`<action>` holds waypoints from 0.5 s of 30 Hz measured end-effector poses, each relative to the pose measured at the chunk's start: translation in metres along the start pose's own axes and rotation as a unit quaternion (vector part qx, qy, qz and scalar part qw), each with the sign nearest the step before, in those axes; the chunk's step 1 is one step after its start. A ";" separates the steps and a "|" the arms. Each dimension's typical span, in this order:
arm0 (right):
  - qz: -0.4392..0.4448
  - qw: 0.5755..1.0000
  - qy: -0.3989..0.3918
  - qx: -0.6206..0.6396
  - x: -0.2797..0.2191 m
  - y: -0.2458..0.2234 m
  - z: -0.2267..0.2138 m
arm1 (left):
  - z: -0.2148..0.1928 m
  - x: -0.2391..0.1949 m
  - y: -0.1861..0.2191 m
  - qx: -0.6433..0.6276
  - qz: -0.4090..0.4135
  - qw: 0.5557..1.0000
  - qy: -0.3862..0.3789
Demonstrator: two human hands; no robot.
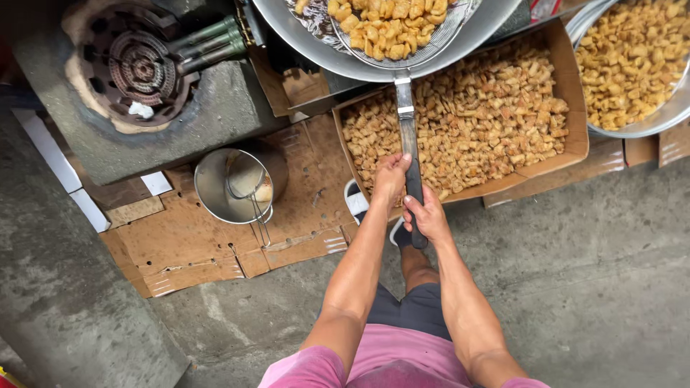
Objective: The person uses a long-handled strainer to scoop fried food from a large wok of hot oil and transfers it into a cardboard box. The person then spreads the fried pieces by hand and briefly wipes a digital scale with a cloth.
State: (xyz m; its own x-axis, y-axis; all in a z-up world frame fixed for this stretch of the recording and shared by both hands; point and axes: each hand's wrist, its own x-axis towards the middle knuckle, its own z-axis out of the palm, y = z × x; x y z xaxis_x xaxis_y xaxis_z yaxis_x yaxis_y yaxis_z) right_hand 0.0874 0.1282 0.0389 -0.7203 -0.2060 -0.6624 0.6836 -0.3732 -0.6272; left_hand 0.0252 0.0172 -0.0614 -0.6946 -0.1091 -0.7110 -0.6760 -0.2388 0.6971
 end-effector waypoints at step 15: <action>0.072 0.993 -0.013 -0.096 0.038 0.016 -0.072 | 0.034 0.022 -0.032 0.081 0.043 0.995 0.041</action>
